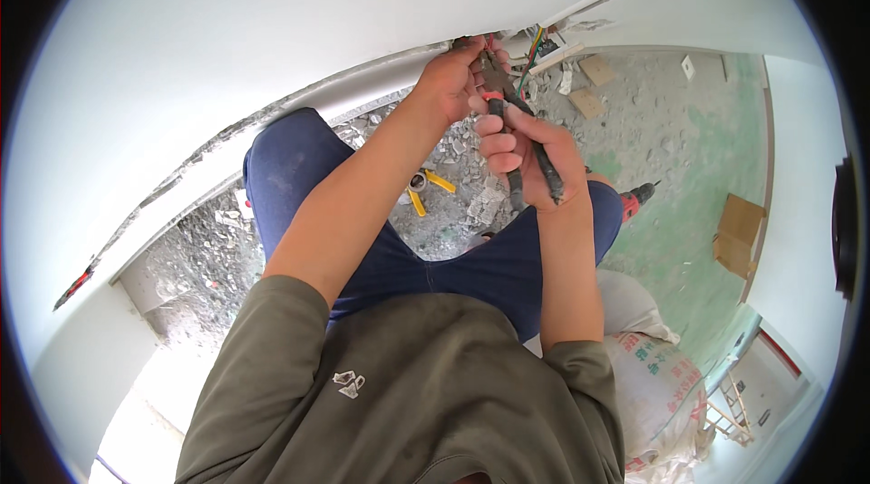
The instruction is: Stripping and insulating electrical wires for a wall outlet installation in a renovation setting.
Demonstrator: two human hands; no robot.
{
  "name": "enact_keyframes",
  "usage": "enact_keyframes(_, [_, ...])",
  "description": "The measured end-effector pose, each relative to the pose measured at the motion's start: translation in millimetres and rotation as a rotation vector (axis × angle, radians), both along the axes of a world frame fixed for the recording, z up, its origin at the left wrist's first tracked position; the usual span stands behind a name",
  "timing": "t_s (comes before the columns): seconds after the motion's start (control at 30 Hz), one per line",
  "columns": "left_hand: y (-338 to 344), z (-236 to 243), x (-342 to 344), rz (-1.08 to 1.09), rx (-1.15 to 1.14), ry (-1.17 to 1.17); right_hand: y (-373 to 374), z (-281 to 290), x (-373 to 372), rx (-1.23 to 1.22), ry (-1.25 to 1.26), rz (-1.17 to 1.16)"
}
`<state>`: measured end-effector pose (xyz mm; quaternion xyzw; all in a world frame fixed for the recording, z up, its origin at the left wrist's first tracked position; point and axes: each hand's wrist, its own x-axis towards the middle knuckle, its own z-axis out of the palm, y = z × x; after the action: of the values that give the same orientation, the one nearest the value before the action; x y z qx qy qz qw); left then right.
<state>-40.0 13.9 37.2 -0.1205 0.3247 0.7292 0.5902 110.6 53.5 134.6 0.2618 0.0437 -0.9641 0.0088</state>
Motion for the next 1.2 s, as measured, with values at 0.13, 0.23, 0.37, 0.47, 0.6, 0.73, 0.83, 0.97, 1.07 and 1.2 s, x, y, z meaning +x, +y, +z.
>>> enact_keyframes(0.13, [1.9, -1.7, -0.1, 0.0, -0.022, -0.005, 3.6, -6.3, 3.3, -0.055, 0.064, -0.017])
enact_keyframes(0.23, [3.0, -6.2, -0.1, 0.007, 0.001, -0.036, 0.9, 2.5, 3.1, 0.329, -0.143, 0.14])
enact_keyframes(0.37, [3.9, -3.5, 2.8, 0.037, 0.007, 0.008, 7.3, 13.6, 14.6, 1.018, -0.468, 0.458])
enact_keyframes(0.47, [4.1, -1.0, 4.0, 0.047, -0.035, -0.015, 14.0, 7.6, 27.0, 1.926, -0.612, 0.739])
enact_keyframes(0.6, [3.8, 2.0, 3.9, 0.037, -0.035, -0.006, 8.9, 4.1, 20.2, 2.543, -0.735, 0.754])
enact_keyframes(0.73, [3.9, 4.3, 3.8, 0.041, -0.037, -0.016, 10.3, 0.9, 9.9, 2.967, -0.798, 0.819])
enact_keyframes(0.83, [3.5, 7.2, 4.6, 0.05, -0.074, -0.029, 7.0, -5.1, 4.6, 3.059, -0.848, 0.848])
enact_keyframes(0.97, [3.6, 5.0, 4.4, 0.034, -0.041, -0.011, 4.5, -7.1, 1.3, 3.076, -0.933, 0.859])
enact_keyframes(1.07, [4.4, 3.4, 4.7, 0.04, -0.056, -0.008, 2.6, -7.2, -0.2, 3.136, -0.969, 0.857])
enact_keyframes(1.2, [4.6, -1.3, 3.4, 0.024, -0.04, 0.0, -0.1, 0.2, -4.3, 3.041, -0.984, 0.964])
